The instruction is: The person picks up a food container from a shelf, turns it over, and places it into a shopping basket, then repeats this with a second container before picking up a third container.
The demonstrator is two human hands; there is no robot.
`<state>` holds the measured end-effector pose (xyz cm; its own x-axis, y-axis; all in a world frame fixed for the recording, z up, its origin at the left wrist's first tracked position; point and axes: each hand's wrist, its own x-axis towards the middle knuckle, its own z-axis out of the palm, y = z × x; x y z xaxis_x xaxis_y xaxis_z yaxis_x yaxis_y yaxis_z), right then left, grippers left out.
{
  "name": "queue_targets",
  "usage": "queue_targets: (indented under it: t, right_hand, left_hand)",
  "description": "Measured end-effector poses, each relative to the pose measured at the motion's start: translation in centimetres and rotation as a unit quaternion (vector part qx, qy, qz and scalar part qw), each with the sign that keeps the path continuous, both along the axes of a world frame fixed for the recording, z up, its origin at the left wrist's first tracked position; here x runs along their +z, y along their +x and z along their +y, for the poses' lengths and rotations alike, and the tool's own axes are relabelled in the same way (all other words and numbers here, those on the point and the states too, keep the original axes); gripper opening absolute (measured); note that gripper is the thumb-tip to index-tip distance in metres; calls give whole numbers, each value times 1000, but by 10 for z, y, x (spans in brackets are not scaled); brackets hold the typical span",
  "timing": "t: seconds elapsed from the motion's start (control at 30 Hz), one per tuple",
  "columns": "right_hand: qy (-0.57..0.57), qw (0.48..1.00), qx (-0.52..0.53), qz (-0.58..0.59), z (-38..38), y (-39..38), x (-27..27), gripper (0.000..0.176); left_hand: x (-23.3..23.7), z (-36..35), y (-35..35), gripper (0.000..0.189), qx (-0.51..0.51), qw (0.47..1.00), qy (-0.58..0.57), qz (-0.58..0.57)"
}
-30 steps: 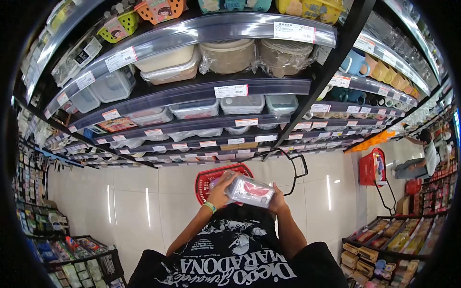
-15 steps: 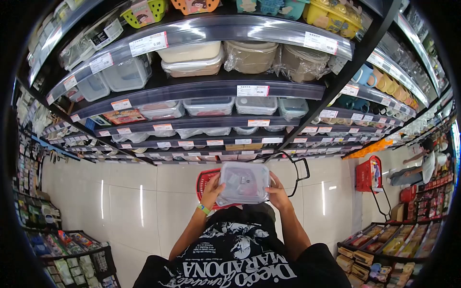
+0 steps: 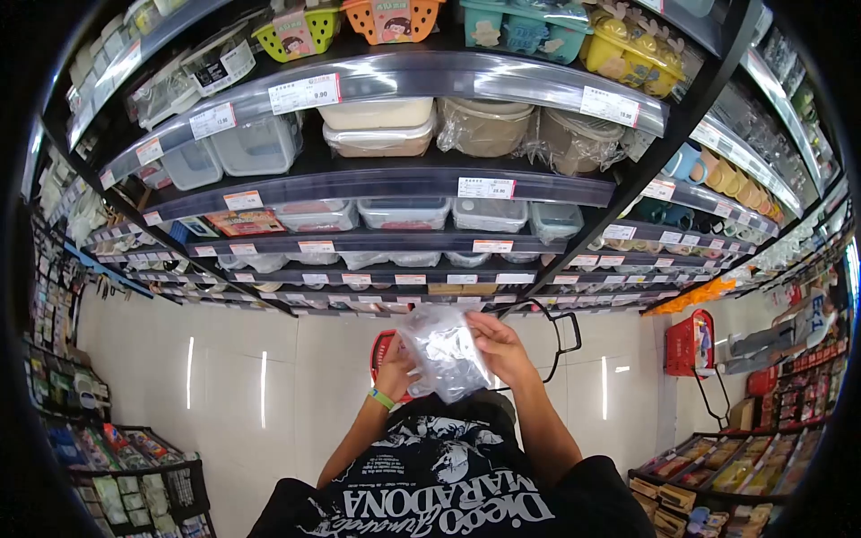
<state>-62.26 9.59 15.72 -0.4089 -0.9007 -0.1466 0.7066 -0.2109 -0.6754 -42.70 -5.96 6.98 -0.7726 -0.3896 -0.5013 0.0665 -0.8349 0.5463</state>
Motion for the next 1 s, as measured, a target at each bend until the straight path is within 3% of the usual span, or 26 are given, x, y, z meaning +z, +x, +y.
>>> queue_targets:
  t: [0.07, 0.1, 0.2, 0.33, 0.37, 0.47, 0.53, 0.6, 0.77, 0.83, 0.93, 1.0]
  right_hand:
    - [-1, 999, 46, 14, -9, 5, 11, 52]
    - [-1, 997, 69, 44, -15, 12, 27, 45]
    - [128, 950, 89, 270, -19, 8, 23, 39]
    - [226, 876, -75, 418, -28, 4, 26, 53]
    - [233, 882, -57, 405, -25, -3, 12, 58]
    - [202, 974, 63, 80, -11, -6, 1, 63]
    - [204, 970, 128, -17, 4, -5, -11, 72]
    - [179, 966, 177, -49, 15, -4, -11, 74]
    - [184, 981, 63, 30, 15, -22, -9, 68]
    - [156, 988, 7, 3, 16, -46, -12, 64]
    - [127, 985, -110, 37, 10, -78, 9, 59]
    - [111, 980, -145, 81, 11, -105, 14, 60]
  left_hand:
    - [-26, -3, -10, 56, 5, 994, 59, 90]
    - [-31, -6, -16, 46, -28, 990, 93, 106]
    - [-32, -6, 4, 38, -58, 978, 144, 139]
    - [-27, -5, 14, 37, -42, 983, 124, 131]
    - [-27, -5, 14, 37, -38, 984, 114, 129]
    - [-26, -5, 15, 37, -27, 988, 87, 121]
    - [-26, -5, 15, 37, -20, 990, 70, 117]
    - [-25, -7, 12, 36, -15, 992, 48, 116]
    - [-28, -19, -18, 36, -27, 985, -116, 122]
    - [-25, -28, -36, 35, -42, 979, -156, 125]
    - [30, -41, -66, 43, -31, 986, 95, 136]
    - [91, -37, -84, 50, -57, 987, 23, 151]
